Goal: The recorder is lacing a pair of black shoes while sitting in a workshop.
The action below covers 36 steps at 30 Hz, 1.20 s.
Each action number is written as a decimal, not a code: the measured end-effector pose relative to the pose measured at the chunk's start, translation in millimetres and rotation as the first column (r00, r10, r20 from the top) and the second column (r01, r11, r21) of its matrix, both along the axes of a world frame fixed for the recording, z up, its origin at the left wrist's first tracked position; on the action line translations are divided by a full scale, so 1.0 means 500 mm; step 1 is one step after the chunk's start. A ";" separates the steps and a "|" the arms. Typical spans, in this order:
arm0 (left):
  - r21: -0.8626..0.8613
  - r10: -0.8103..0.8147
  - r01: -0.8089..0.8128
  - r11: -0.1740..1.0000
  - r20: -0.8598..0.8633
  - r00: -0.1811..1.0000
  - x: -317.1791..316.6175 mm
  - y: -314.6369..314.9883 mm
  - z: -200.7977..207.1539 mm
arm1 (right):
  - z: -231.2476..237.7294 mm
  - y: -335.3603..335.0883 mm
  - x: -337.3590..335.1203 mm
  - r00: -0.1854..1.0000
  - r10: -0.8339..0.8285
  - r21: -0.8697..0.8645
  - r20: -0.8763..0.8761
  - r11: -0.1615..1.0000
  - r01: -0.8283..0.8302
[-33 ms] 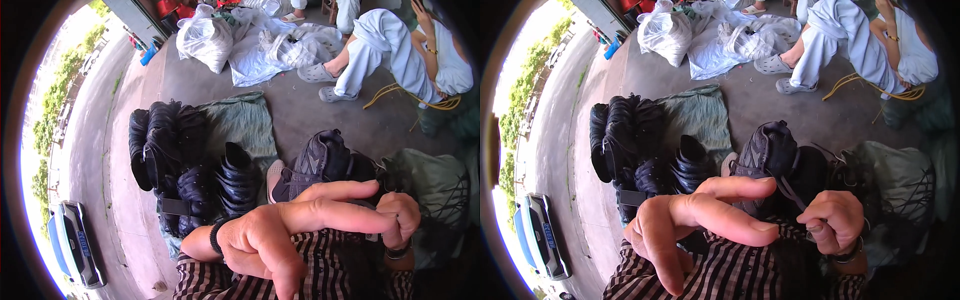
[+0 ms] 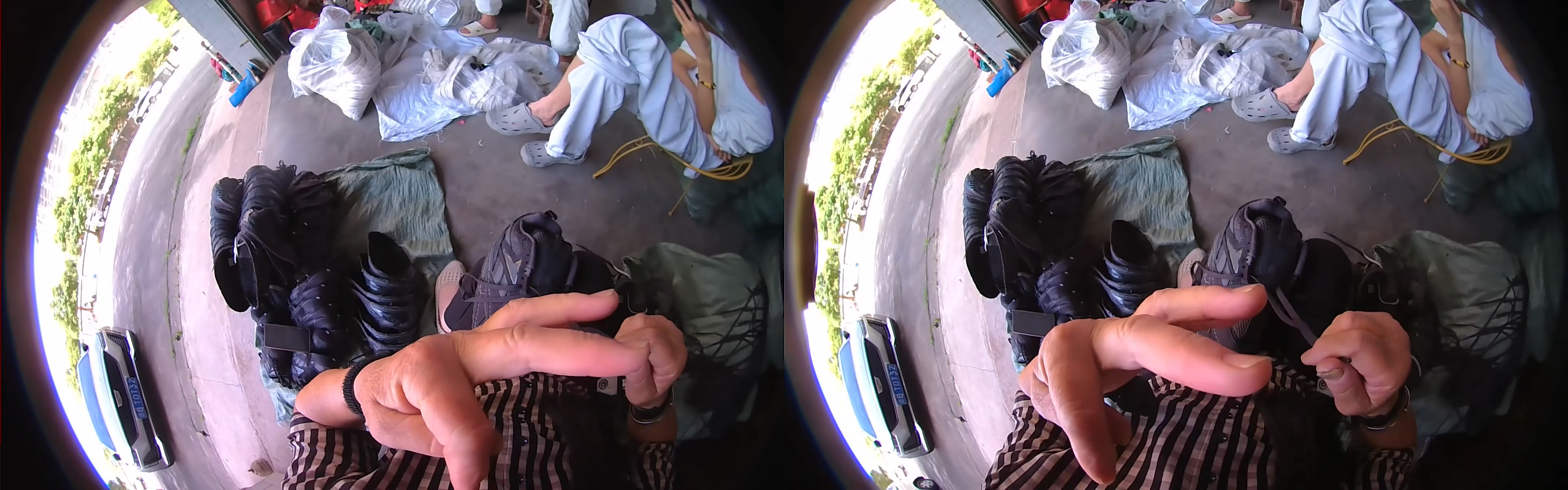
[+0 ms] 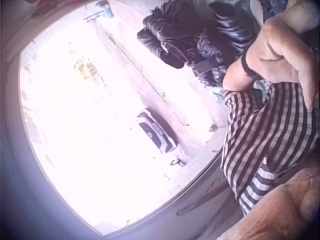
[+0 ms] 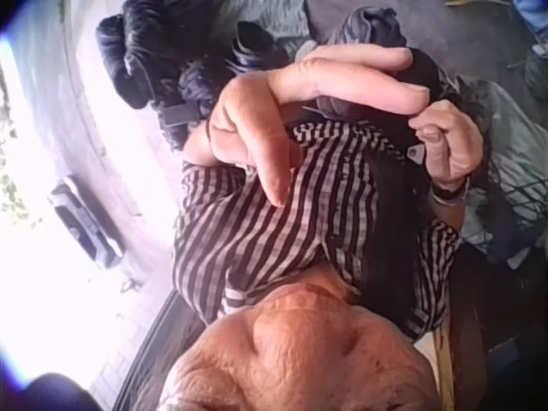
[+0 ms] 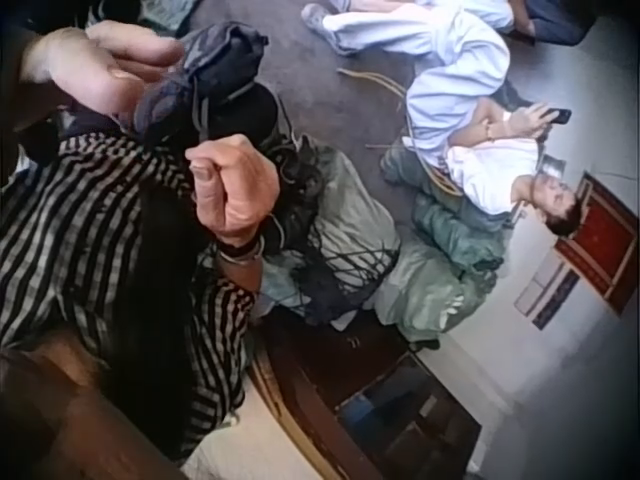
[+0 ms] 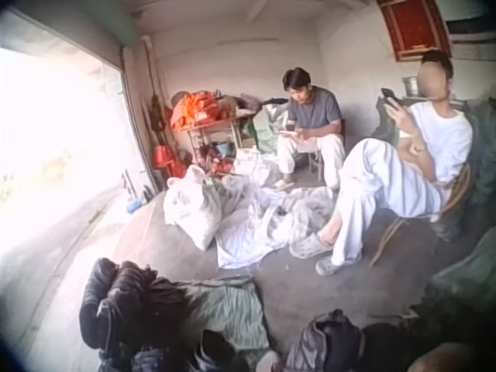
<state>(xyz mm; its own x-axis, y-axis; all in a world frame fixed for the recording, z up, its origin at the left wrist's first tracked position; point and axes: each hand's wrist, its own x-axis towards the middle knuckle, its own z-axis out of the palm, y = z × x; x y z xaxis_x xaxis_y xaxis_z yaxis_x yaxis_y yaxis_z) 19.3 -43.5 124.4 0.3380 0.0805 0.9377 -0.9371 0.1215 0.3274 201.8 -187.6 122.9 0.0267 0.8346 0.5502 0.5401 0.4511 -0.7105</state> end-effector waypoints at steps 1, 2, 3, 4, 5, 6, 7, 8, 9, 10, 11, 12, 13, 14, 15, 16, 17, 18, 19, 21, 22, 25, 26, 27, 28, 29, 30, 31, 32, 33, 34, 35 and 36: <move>-0.023 0.009 -0.011 1.000 -0.098 0.995 -0.017 -0.003 0.011 | 0.001 -0.002 0.001 1.000 0.006 -0.006 0.002 1.000 -0.006; -0.044 0.014 -0.024 0.999 -0.196 0.980 -0.033 -0.006 0.021 | 0.002 -0.004 0.002 1.000 0.011 -0.012 0.003 1.000 -0.011; -0.060 0.029 -0.048 0.997 -0.295 0.955 -0.050 -0.012 0.032 | 0.002 -0.005 0.000 1.000 0.015 -0.009 0.004 1.000 -0.015; -0.073 0.040 -0.074 0.995 -0.392 0.919 -0.059 -0.019 0.038 | -0.001 -0.006 -0.002 0.999 0.027 -0.016 -0.023 0.999 -0.028; -0.193 -0.066 -0.003 0.981 -0.349 0.935 -0.062 -0.019 0.017 | -0.002 -0.008 -0.004 0.998 0.039 -0.021 -0.050 0.999 -0.040; -0.182 -0.087 0.024 0.983 -0.346 0.934 -0.063 -0.002 0.006 | -0.007 -0.006 -0.003 0.998 0.034 -0.024 -0.048 0.999 -0.035; -0.172 -0.073 0.008 0.985 -0.369 0.927 -0.068 0.013 -0.004 | -0.011 -0.004 -0.002 0.998 0.038 -0.028 -0.058 0.999 -0.040; -0.162 -0.057 -0.007 0.987 -0.392 0.918 -0.070 0.023 -0.012 | -0.014 -0.003 -0.001 0.997 0.043 -0.032 -0.069 0.998 -0.045; -0.164 -0.065 0.000 0.986 -0.390 0.918 -0.066 0.022 -0.016 | -0.014 -0.003 0.001 0.997 0.035 -0.034 -0.067 0.999 -0.038; -0.271 -0.037 -0.071 0.960 -0.372 0.927 -0.061 0.018 -0.019 | -0.014 -0.004 0.002 0.998 0.033 -0.030 -0.059 0.999 -0.035; -0.375 -0.006 -0.138 0.917 -0.359 0.933 -0.057 0.017 -0.023 | -0.014 -0.004 0.004 0.998 0.031 -0.025 -0.052 0.999 -0.032; -0.374 -0.006 -0.139 0.917 -0.361 0.933 -0.060 0.017 -0.025 | -0.012 -0.004 0.005 0.998 0.031 -0.024 -0.054 0.999 -0.033; -0.411 -0.011 -0.156 0.898 -0.375 0.927 -0.065 0.020 -0.028 | -0.011 -0.005 0.006 0.998 0.035 -0.028 -0.047 0.999 -0.036; -0.447 -0.017 -0.173 0.878 -0.389 0.921 -0.067 0.021 -0.031 | -0.010 -0.005 0.006 0.998 0.038 -0.032 -0.041 0.999 -0.039; -0.449 -0.027 -0.152 0.880 -0.368 0.929 -0.065 0.024 -0.034 | -0.010 -0.005 0.006 0.999 0.036 -0.033 -0.041 0.999 -0.038; -0.450 -0.029 -0.151 0.880 -0.368 0.929 -0.064 0.022 -0.034 | -0.011 -0.006 0.007 0.999 0.033 -0.030 -0.034 0.999 -0.034; -0.476 -0.034 -0.157 0.865 -0.369 0.929 -0.063 0.019 -0.033 | -0.012 -0.006 0.007 0.999 0.029 -0.027 -0.027 0.999 -0.030; -0.502 -0.039 -0.164 0.849 -0.371 0.928 -0.062 0.017 -0.031 | -0.011 -0.006 0.007 0.999 0.028 -0.028 -0.028 0.999 -0.029; -0.502 -0.040 -0.164 0.849 -0.372 0.928 -0.064 0.017 -0.028 | -0.009 -0.007 0.006 0.999 0.025 -0.029 -0.027 0.999 -0.026; -0.495 -0.082 -0.164 0.853 -0.438 0.895 -0.074 0.022 -0.024 | -0.008 -0.007 0.005 0.999 0.022 -0.032 -0.028 0.999 -0.023; -0.495 -0.082 -0.165 0.853 -0.439 0.895 -0.078 0.024 -0.022 | -0.009 -0.008 0.005 0.999 0.023 -0.034 -0.034 0.999 -0.024; -0.565 -0.163 -0.120 0.816 -0.425 0.890 -0.084 0.028 -0.018 | -0.011 -0.009 0.005 0.999 0.023 -0.037 -0.037 0.999 -0.024; -0.578 -0.170 -0.121 0.807 -0.423 0.890 -0.085 0.027 -0.017 | -0.012 -0.009 0.005 0.999 0.020 -0.038 -0.036 0.999 -0.021; -0.591 -0.177 -0.122 0.798 -0.422 0.889 -0.086 0.027 -0.017 | -0.012 -0.008 0.005 0.999 0.020 -0.038 -0.036 0.999 -0.021; -0.591 -0.177 -0.121 0.798 -0.421 0.889 -0.085 0.028 -0.019 | -0.012 -0.008 0.005 0.999 0.022 -0.041 -0.033 0.999 -0.023; -0.589 -0.185 -0.100 0.802 -0.403 0.896 -0.084 0.030 -0.021 | -0.012 -0.007 0.005 0.999 0.023 -0.044 -0.031 0.999 -0.025; -0.588 -0.192 -0.080 0.805 -0.386 0.902 -0.084 0.030 -0.021 | -0.011 -0.007 0.004 0.999 0.025 -0.045 -0.033 0.999 -0.027; -0.590 -0.191 -0.083 0.803 -0.387 0.902 -0.084 0.031 -0.021 | -0.010 -0.006 0.004 0.999 0.027 -0.041 -0.030 0.999 -0.028; -0.590 -0.204 -0.054 0.805 -0.362 0.910 -0.083 0.031 -0.021 | -0.010 -0.006 0.003 0.999 0.029 -0.037 -0.027 0.999 -0.029; -0.590 -0.215 -0.028 0.807 -0.338 0.916 -0.083 0.031 -0.019 | -0.010 -0.006 0.003 0.999 0.031 -0.037 -0.029 0.999 -0.032; -0.590 -0.213 -0.030 0.807 -0.339 0.916 -0.087 0.028 -0.017 | -0.011 -0.007 0.003 0.999 0.030 -0.039 -0.034 0.999 -0.032; -0.639 -0.231 -0.047 0.768 -0.344 0.910 -0.094 0.025 -0.015 | -0.011 -0.008 0.002 0.999 0.029 -0.041 -0.040 0.999 -0.031; -0.685 -0.250 -0.062 0.726 -0.346 0.904 -0.098 0.023 -0.015 | -0.013 -0.008 0.002 0.999 0.030 -0.042 -0.039 0.999 -0.032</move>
<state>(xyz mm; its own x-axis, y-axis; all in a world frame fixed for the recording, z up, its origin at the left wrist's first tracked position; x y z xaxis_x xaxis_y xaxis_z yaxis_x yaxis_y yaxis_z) -29.5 -32.3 116.9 0.6968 0.5748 0.4291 -0.7166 0.5318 0.4513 203.1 -191.4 116.7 0.0210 0.8578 0.5135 0.4983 0.4363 -0.7493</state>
